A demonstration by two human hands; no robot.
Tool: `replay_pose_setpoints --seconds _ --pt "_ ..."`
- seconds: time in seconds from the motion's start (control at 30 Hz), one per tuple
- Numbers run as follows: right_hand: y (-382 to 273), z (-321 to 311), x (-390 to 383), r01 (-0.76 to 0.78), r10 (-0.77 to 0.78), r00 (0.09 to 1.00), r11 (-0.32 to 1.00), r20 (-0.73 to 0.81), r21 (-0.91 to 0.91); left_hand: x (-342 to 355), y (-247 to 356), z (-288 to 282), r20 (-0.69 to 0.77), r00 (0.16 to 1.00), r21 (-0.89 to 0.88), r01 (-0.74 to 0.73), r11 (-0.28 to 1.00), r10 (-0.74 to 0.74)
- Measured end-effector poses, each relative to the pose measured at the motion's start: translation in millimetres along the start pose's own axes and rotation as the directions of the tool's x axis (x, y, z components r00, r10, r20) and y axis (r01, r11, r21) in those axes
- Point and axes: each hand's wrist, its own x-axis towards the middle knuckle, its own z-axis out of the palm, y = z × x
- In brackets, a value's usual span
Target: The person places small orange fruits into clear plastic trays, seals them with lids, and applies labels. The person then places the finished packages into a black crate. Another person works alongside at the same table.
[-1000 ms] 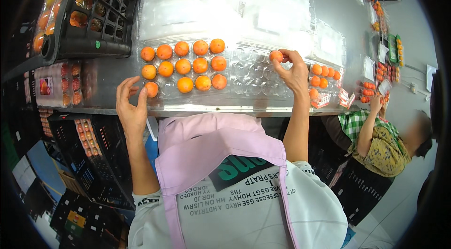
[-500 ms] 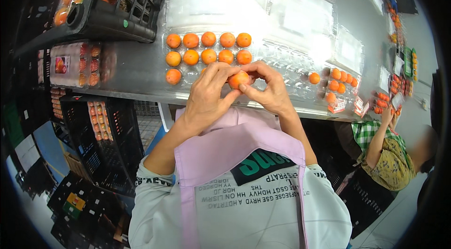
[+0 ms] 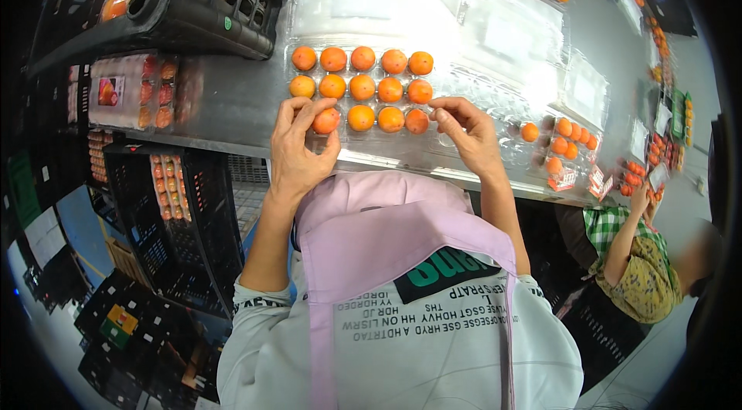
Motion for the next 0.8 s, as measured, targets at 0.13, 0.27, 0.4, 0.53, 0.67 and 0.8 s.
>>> replay_pose_setpoints --seconds 0.13,0.27,0.4,0.53,0.67,0.8 --pt "4 -11 1 -0.002 0.001 1.0 0.999 -0.013 -0.036 -4 -7 5 0.012 1.0 0.041 0.024 0.999 -0.025" --pt "2 -9 2 -0.013 0.008 0.998 0.997 -0.06 -0.07 -4 -16 8 0.055 0.987 0.228 -0.161 0.96 0.152" --pt "1 -7 2 -0.021 0.015 0.998 0.993 -0.057 -0.112 -5 -17 9 0.097 0.983 0.263 -0.176 0.949 0.156" --pt "5 -9 2 -0.023 0.018 0.998 0.995 -0.06 -0.092 -3 -18 7 0.138 0.974 0.287 -0.211 0.934 0.178" --pt "11 -18 -2 -0.003 -0.004 0.993 0.998 -0.121 -0.057 -4 -20 10 0.136 0.978 0.31 -0.193 0.931 0.158" --pt "19 -39 -14 -0.049 0.035 0.984 0.996 -0.174 -0.079 -3 -14 9 0.132 0.981 0.284 -0.173 0.943 0.141"
